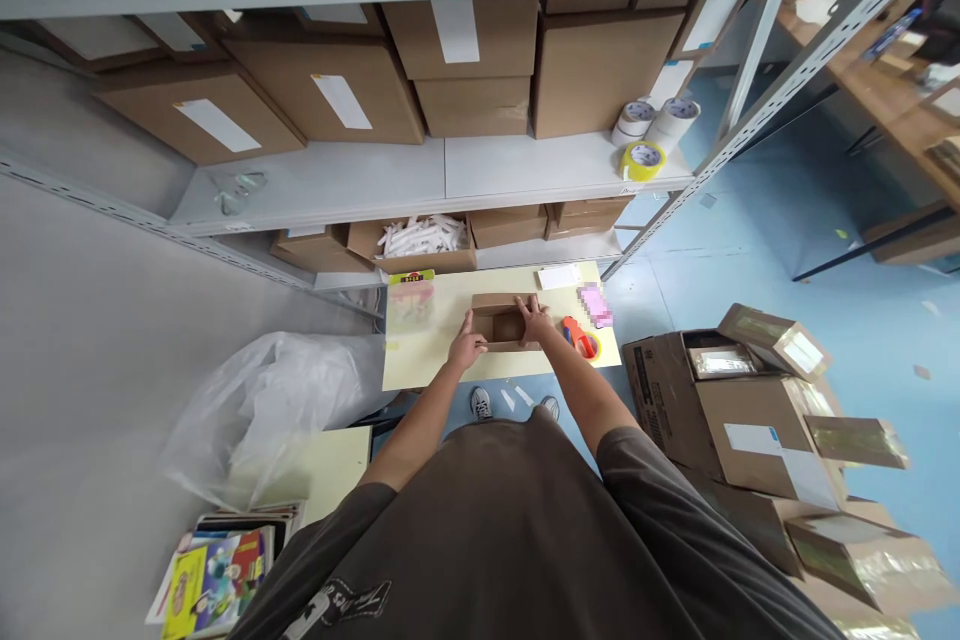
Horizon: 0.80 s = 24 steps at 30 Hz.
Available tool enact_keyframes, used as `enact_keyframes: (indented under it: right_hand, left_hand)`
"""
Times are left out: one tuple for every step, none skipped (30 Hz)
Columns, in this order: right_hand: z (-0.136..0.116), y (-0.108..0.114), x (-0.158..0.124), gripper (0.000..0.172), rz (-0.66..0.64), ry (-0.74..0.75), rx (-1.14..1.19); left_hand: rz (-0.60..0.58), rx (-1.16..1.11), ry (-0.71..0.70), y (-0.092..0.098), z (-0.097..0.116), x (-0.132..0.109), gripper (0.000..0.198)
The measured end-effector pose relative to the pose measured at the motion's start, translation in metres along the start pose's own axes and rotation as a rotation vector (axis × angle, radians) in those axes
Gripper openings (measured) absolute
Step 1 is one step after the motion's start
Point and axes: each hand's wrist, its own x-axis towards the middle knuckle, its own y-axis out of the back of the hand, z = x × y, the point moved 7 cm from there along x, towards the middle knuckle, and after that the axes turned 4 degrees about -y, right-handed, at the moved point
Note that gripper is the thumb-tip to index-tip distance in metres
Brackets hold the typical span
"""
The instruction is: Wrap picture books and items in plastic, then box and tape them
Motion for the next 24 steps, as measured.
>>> enact_keyframes:
  right_hand:
    - [0.001, -0.001, 0.003, 0.148, -0.006, 0.011, 0.000]
    - [0.001, -0.002, 0.006, 0.148, -0.015, 0.024, 0.001]
    - [0.002, -0.003, 0.009, 0.146, -0.025, 0.037, 0.005]
    - [0.003, -0.004, 0.011, 0.145, -0.035, 0.047, 0.013]
    - [0.005, -0.004, 0.013, 0.142, -0.045, 0.051, 0.026]
    - [0.007, -0.005, 0.015, 0.140, -0.052, 0.050, 0.042]
    - [0.009, -0.005, 0.016, 0.138, -0.057, 0.045, 0.059]
    - [0.011, -0.006, 0.017, 0.136, -0.058, 0.039, 0.076]
    - [0.013, -0.006, 0.018, 0.136, -0.059, 0.033, 0.089]
    - [0.014, -0.007, 0.018, 0.137, -0.065, 0.026, 0.099]
    - [0.015, -0.007, 0.018, 0.140, -0.071, 0.016, 0.106]
    - [0.016, -0.007, 0.017, 0.141, -0.069, 0.006, 0.117]
    - [0.016, -0.005, 0.015, 0.141, -0.059, -0.004, 0.130]
    - [0.015, -0.002, 0.012, 0.138, -0.045, -0.013, 0.141]
    - [0.013, 0.001, 0.009, 0.132, -0.018, -0.017, 0.151]
    - [0.008, 0.007, 0.005, 0.123, 0.027, -0.012, 0.161]
    - [0.000, 0.014, 0.001, 0.113, 0.087, 0.003, 0.171]
    - [-0.011, 0.021, -0.003, 0.103, 0.156, 0.024, 0.183]
    - [-0.024, 0.027, -0.008, 0.093, 0.228, 0.048, 0.202]
    - [-0.040, 0.032, -0.012, 0.085, 0.296, 0.078, 0.230]
    - [-0.059, 0.035, -0.014, 0.078, 0.349, 0.107, 0.264]
    - [-0.078, 0.034, -0.014, 0.073, 0.377, 0.130, 0.298]
    - [-0.099, 0.031, -0.012, 0.069, 0.388, 0.150, 0.330]
    - [-0.120, 0.026, -0.007, 0.067, 0.386, 0.168, 0.357]
  left_hand:
    - [-0.001, -0.007, 0.020, 0.000, 0.000, 0.001, 0.011]
    - [-0.004, -0.015, 0.042, -0.001, -0.001, 0.002, 0.011]
    - [-0.007, -0.024, 0.062, -0.001, -0.002, 0.004, 0.011]
    - [-0.010, -0.033, 0.077, -0.001, -0.003, 0.005, 0.011]
    - [-0.011, -0.042, 0.086, -0.001, -0.003, 0.007, 0.012]
    - [-0.006, -0.048, 0.090, -0.001, -0.004, 0.008, 0.012]
    - [0.001, -0.052, 0.091, -0.001, -0.004, 0.008, 0.013]
    - [0.009, -0.054, 0.092, -0.001, -0.004, 0.008, 0.013]
    - [0.017, -0.055, 0.092, -0.001, -0.005, 0.007, 0.012]
    - [0.024, -0.055, 0.089, -0.001, -0.005, 0.006, 0.012]
    - [0.028, -0.053, 0.082, 0.000, -0.005, 0.005, 0.011]
    - [0.030, -0.049, 0.071, 0.001, -0.004, 0.004, 0.009]
    - [0.027, -0.043, 0.058, 0.001, -0.004, 0.002, 0.007]
    - [0.022, -0.035, 0.046, 0.002, -0.004, 0.001, 0.007]
    - [0.015, -0.027, 0.034, 0.002, -0.004, 0.000, 0.011]
    - [0.009, -0.020, 0.025, 0.003, -0.005, -0.001, 0.020]
    - [0.010, -0.016, 0.019, 0.003, -0.006, -0.002, 0.031]
    - [0.018, -0.016, 0.011, 0.005, -0.007, -0.004, 0.043]
    - [0.032, -0.024, -0.002, 0.007, -0.010, -0.006, 0.054]
    - [0.053, -0.038, -0.016, 0.010, -0.014, -0.008, 0.061]
    - [0.082, -0.059, -0.031, 0.014, -0.020, -0.010, 0.061]
    - [0.114, -0.084, -0.045, 0.020, -0.028, -0.013, 0.058]
    - [0.148, -0.111, -0.054, 0.027, -0.039, -0.014, 0.052]
    - [0.182, -0.137, -0.051, 0.036, -0.054, -0.016, 0.047]
